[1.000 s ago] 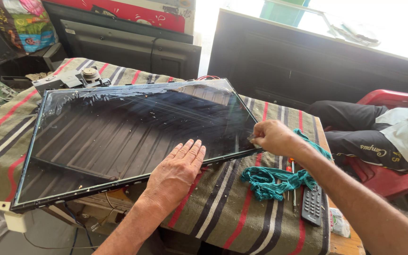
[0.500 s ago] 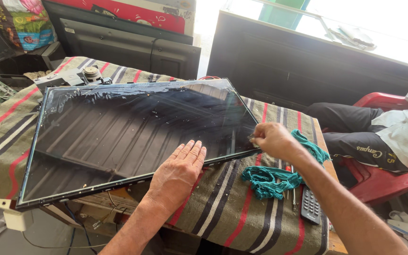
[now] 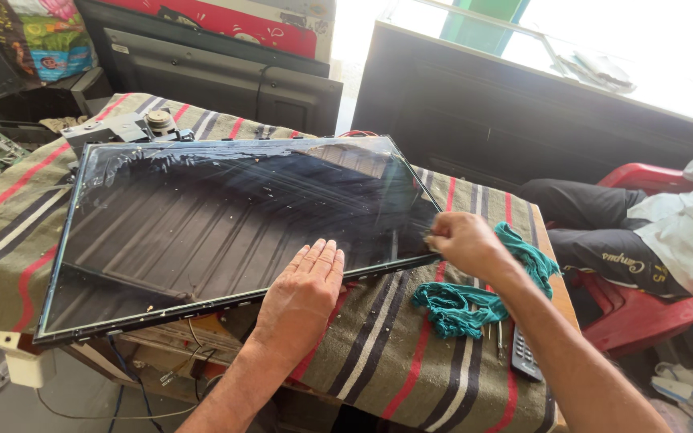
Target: The person peels old adhesive and foam residue off the frame of a television screen panel by hand, then wipes the panel surface with a green cloth, and continues picking remaining residue from the edges and screen.
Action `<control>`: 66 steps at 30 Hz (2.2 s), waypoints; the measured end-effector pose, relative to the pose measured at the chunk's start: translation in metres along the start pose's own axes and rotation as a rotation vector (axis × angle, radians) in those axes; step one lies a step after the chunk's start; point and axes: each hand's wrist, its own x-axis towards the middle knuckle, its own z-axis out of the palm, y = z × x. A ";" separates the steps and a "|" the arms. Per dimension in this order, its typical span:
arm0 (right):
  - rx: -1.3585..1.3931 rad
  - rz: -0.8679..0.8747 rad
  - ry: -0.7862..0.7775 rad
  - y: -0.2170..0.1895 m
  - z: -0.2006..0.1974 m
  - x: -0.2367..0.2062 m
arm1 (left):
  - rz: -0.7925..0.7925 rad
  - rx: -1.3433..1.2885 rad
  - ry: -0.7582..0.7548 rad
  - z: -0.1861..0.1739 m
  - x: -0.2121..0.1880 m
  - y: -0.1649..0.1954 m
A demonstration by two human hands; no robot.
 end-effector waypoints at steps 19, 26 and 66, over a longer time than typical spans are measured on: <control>0.103 -0.149 0.080 -0.027 0.020 -0.015 | -0.017 -0.022 0.053 0.000 -0.010 0.002; 0.205 -0.328 0.069 -0.055 0.055 -0.020 | -0.044 -0.046 0.037 -0.002 -0.010 0.003; 0.211 -0.184 0.148 -0.058 0.014 0.090 | -0.076 0.086 0.321 0.017 -0.047 0.000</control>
